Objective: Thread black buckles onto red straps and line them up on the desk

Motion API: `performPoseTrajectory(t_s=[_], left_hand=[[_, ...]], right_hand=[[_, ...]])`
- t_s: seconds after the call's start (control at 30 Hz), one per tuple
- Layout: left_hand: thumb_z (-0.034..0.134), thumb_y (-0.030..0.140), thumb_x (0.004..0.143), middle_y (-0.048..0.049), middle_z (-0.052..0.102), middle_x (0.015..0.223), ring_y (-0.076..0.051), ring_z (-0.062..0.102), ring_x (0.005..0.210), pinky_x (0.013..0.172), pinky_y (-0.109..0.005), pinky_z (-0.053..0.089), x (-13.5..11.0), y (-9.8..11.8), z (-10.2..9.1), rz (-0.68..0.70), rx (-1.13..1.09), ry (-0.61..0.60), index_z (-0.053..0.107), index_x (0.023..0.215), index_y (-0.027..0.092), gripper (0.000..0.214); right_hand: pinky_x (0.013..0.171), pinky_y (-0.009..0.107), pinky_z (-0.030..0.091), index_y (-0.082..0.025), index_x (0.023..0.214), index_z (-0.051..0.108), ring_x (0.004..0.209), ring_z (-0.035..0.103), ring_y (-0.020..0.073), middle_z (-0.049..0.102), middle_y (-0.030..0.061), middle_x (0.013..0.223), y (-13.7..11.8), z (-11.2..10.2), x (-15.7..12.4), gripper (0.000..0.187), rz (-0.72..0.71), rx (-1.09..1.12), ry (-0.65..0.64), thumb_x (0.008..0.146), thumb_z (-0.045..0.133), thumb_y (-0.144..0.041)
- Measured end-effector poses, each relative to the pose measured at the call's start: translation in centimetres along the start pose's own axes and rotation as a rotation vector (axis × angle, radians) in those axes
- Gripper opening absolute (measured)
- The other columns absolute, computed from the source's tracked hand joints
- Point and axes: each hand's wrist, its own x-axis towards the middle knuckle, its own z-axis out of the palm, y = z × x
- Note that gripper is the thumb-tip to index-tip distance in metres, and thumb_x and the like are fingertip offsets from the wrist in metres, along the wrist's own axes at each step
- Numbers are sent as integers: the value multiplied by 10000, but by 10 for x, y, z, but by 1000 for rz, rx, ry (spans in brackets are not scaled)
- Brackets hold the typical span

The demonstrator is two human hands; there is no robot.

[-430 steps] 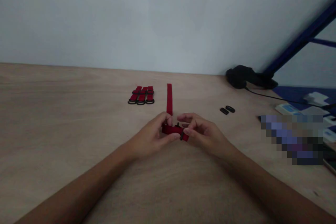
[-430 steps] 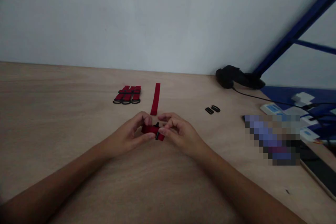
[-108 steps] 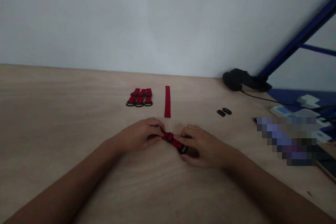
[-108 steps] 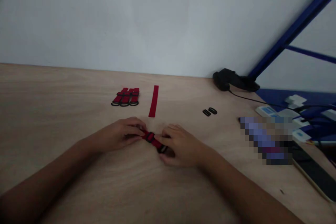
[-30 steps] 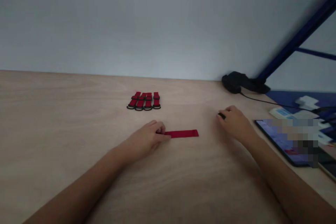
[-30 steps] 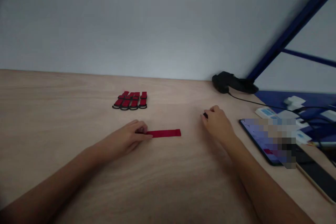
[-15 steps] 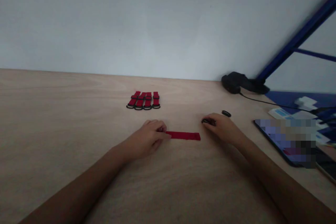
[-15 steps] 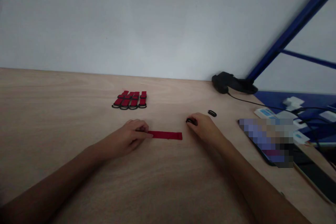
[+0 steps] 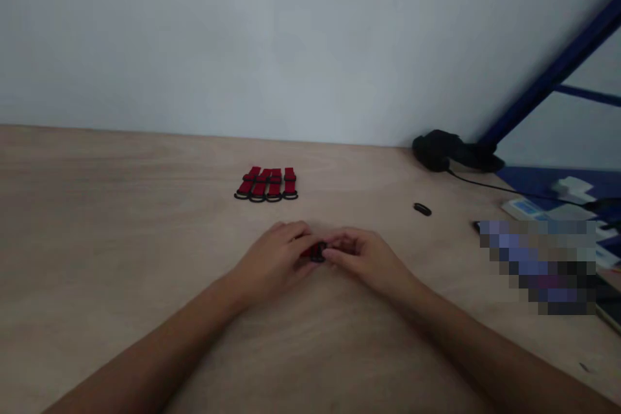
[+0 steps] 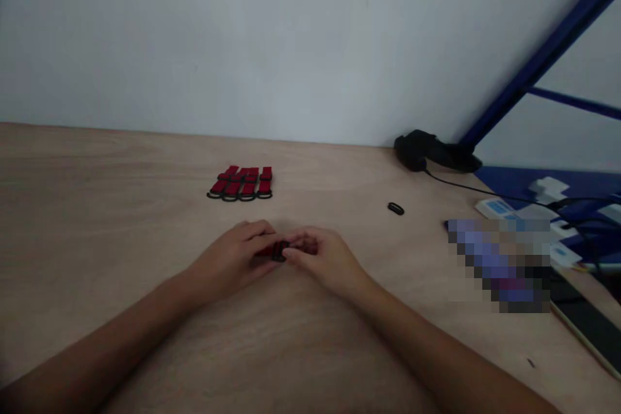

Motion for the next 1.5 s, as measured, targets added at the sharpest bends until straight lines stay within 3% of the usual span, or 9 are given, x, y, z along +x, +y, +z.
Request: performPoseTrajectory(t_s=[0.13, 0.23, 0.4, 0.53, 0.77, 1.0, 1.27, 1.4, 1.5], left_hand=[[574, 183, 864, -72, 596, 1036, -214, 558, 983, 870, -323, 461, -1, -19, -8, -65, 30, 26, 640, 1131, 203, 275], [553, 150, 853, -71, 587, 992, -198, 581, 927, 839, -312, 475, -2, -34, -15, -189, -9, 32, 630, 1152, 179, 310], [595, 283, 827, -82, 589, 977, -217, 591, 862, 793, -348, 502, -4, -43, -17, -279, -63, -17, 624, 1149, 142, 353], [638, 358, 802, -139, 524, 1209, -263, 550, 1056, 932, -406, 473, -5, -41, -14, -241, -97, 30, 491, 1323, 140, 583], [551, 241, 855, -90, 551, 1001, -225, 556, 952, 867, -346, 476, -4, -37, -16, -172, -90, -75, 647, 1054, 157, 237], [570, 144, 780, -59, 510, 1016, -183, 551, 899, 819, -297, 480, -4, -22, -18, -74, -193, -124, 603, 1021, 170, 245], [573, 109, 738, -33, 560, 953, -171, 565, 837, 762, -278, 462, -2, -10, -12, -56, -238, -124, 586, 990, 186, 263], [553, 101, 728, -25, 569, 886, -153, 557, 737, 683, -262, 455, -1, -8, -13, -95, -250, -121, 564, 978, 173, 261], [536, 87, 726, -19, 563, 874, -147, 547, 721, 665, -256, 452, -3, -8, -13, -100, -248, -118, 551, 974, 177, 264]], right_hand=[[830, 349, 498, -211, 1077, 698, 923, 608, 206, 644, 86, 1013, 4, -11, -1, 233, -271, -553, 20, 880, 575, -229], [804, 350, 502, -228, 1048, 716, 894, 591, 209, 607, 85, 1001, 5, -26, -3, 215, -236, -804, -38, 882, 579, -236], [803, 374, 511, -194, 981, 716, 917, 589, 233, 589, 109, 1028, 3, -45, -6, 201, -157, -925, 15, 883, 547, -239], [857, 399, 499, -193, 1122, 681, 966, 573, 248, 578, 127, 1072, 7, -34, -3, 279, -256, -897, 52, 895, 567, -309], [812, 342, 500, -206, 1041, 710, 880, 590, 203, 574, 88, 1016, 5, -32, -1, 208, -217, -813, -73, 880, 580, -225], [849, 334, 493, -199, 1166, 637, 933, 594, 201, 553, 88, 1080, 0, -29, -7, 314, -223, -718, -81, 856, 626, -245], [733, 285, 474, -172, 873, 632, 817, 583, 174, 598, 50, 937, 1, -18, -1, 91, -166, -650, -73, 793, 675, -169], [653, 253, 458, -173, 803, 639, 704, 580, 148, 618, 18, 774, -2, -18, -2, 44, -107, -518, -93, 845, 627, -172], [689, 255, 477, -166, 847, 658, 752, 590, 146, 603, 37, 852, -6, -22, -4, 62, -148, -501, -148, 868, 607, -194]])
